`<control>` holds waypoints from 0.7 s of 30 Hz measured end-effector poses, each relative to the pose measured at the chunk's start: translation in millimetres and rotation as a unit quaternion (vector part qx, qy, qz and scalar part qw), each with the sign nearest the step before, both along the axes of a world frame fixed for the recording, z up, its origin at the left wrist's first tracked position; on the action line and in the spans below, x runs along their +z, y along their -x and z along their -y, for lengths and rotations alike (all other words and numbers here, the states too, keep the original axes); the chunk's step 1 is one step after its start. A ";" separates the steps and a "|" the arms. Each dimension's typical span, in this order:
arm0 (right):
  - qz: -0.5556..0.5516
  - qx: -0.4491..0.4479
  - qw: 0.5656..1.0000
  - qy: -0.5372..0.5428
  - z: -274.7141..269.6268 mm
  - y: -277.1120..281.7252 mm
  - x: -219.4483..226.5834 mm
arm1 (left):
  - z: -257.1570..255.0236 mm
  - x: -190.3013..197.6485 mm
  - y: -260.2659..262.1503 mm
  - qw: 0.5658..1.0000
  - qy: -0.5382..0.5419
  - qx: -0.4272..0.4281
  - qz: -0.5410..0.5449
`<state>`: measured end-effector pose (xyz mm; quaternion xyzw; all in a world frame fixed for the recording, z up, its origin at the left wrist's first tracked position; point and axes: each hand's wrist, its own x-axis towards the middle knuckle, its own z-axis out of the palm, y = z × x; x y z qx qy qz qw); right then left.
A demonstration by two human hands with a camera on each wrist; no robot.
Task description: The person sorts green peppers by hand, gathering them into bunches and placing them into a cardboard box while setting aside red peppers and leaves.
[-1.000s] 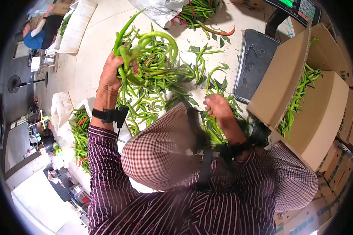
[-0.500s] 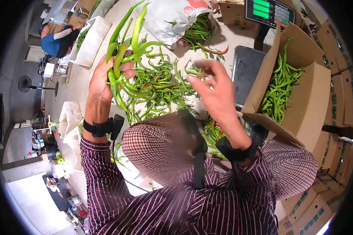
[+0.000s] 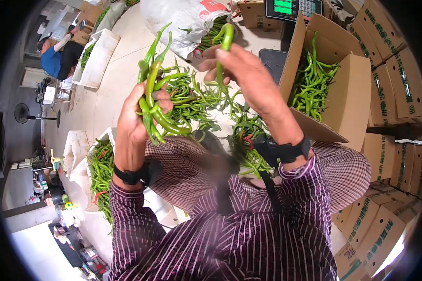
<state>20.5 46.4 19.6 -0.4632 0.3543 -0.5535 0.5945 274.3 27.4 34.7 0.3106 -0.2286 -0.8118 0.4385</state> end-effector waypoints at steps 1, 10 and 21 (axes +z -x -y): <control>0.085 0.002 0.996 -0.021 -3.6 5.3 -4.6 | -4.9 -4.9 1.5 1.000 -0.001 0.000 -0.004; 0.052 -0.076 0.996 0.007 -44.3 62.3 26.9 | -30.5 -26.7 36.6 0.972 -0.074 0.042 -0.218; -0.451 -0.127 0.884 0.013 -87.1 46.6 29.4 | -39.9 -32.9 49.3 0.942 -0.120 0.036 -0.310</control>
